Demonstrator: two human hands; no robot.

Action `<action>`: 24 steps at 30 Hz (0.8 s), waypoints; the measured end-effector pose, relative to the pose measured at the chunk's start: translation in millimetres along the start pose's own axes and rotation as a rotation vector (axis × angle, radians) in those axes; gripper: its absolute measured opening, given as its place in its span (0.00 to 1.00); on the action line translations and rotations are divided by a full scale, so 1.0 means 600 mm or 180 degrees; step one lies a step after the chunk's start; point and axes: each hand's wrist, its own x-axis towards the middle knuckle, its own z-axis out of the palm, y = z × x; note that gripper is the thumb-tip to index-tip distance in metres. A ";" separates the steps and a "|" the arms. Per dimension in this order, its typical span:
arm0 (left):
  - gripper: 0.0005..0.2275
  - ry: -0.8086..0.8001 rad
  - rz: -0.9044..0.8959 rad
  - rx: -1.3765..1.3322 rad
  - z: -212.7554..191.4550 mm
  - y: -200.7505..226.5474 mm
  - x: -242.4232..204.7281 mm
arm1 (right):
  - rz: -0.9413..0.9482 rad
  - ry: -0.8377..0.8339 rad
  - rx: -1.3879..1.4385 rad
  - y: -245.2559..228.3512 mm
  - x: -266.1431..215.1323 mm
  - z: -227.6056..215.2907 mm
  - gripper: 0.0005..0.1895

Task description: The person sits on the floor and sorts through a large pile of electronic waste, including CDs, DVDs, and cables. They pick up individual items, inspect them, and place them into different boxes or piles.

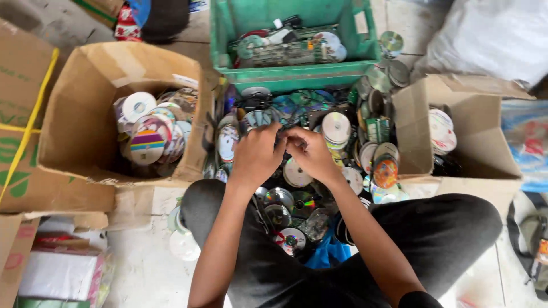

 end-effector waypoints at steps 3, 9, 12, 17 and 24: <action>0.12 -0.0194 -0.0148 0.0005 0.061 0.023 0.012 | 0.0094 0.0124 -0.0086 -0.007 -0.017 -0.042 0.10; 0.12 -0.0329 -0.0045 0.0151 0.129 0.042 0.036 | 0.0089 0.0192 -0.0288 0.027 -0.036 -0.118 0.12; 0.13 -0.0429 -0.0055 0.0243 0.198 0.019 0.068 | 0.0134 0.0296 -0.0338 0.056 -0.034 -0.144 0.12; 0.11 -0.0713 -0.0399 0.0483 0.417 -0.048 0.162 | 0.0311 0.0635 -0.0168 0.061 -0.045 -0.181 0.11; 0.14 -0.1211 -0.0206 0.1096 0.639 -0.109 0.263 | 0.0643 0.1095 -0.0495 0.173 -0.042 -0.227 0.12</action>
